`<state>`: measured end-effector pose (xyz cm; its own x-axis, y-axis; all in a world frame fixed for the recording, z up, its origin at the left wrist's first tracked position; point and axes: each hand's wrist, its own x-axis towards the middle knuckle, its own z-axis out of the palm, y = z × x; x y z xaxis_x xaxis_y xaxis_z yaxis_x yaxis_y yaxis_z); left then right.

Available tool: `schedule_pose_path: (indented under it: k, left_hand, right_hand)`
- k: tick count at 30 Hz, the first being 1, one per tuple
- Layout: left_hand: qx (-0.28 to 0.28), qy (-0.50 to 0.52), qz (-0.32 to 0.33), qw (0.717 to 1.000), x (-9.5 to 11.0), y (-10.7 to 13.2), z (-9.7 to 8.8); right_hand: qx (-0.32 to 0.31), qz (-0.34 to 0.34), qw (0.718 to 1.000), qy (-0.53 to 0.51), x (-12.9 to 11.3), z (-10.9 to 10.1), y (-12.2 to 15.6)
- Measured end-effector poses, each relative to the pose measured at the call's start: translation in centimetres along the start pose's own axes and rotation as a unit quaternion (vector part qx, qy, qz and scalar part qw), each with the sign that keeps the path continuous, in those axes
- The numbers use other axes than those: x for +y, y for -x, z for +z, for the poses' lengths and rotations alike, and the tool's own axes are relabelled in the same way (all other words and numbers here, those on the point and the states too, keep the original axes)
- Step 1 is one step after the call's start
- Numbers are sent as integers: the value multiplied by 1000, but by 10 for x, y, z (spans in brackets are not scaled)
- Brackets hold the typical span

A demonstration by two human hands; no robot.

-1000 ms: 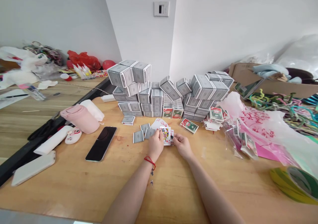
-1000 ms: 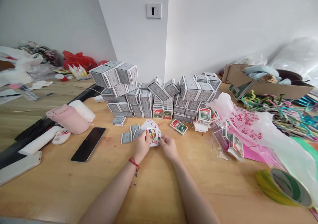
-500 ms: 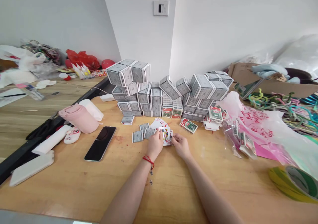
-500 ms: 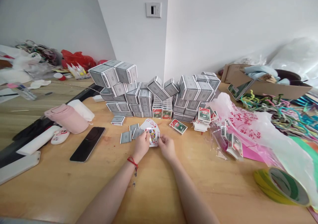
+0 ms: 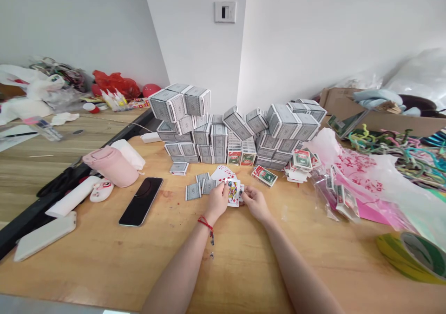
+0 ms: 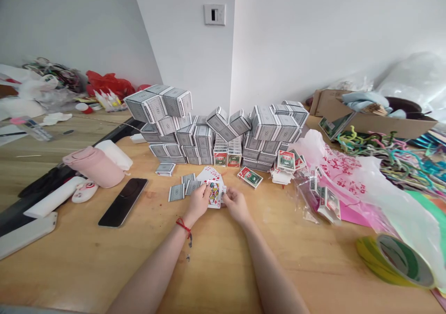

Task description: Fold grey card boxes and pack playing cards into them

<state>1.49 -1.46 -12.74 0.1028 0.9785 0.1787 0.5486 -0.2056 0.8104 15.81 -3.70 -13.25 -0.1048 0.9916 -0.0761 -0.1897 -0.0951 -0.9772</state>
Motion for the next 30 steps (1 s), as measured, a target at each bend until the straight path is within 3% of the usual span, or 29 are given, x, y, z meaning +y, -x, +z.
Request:
schedule_pose_path:
  k: [16, 23, 30]
  left_hand:
    - [-11, 11, -10, 1000, 5, 1, -3]
    - [-1, -50, 26, 998, 6, 4, -3]
    - [6, -97, 46, 994, 6, 6, -1]
  right_hand:
    - [30, -5, 999, 25, 0, 0, 0]
    - [82, -68, 990, 94, 8, 6, 4]
    - [80, -92, 988, 91, 7, 10, 4]
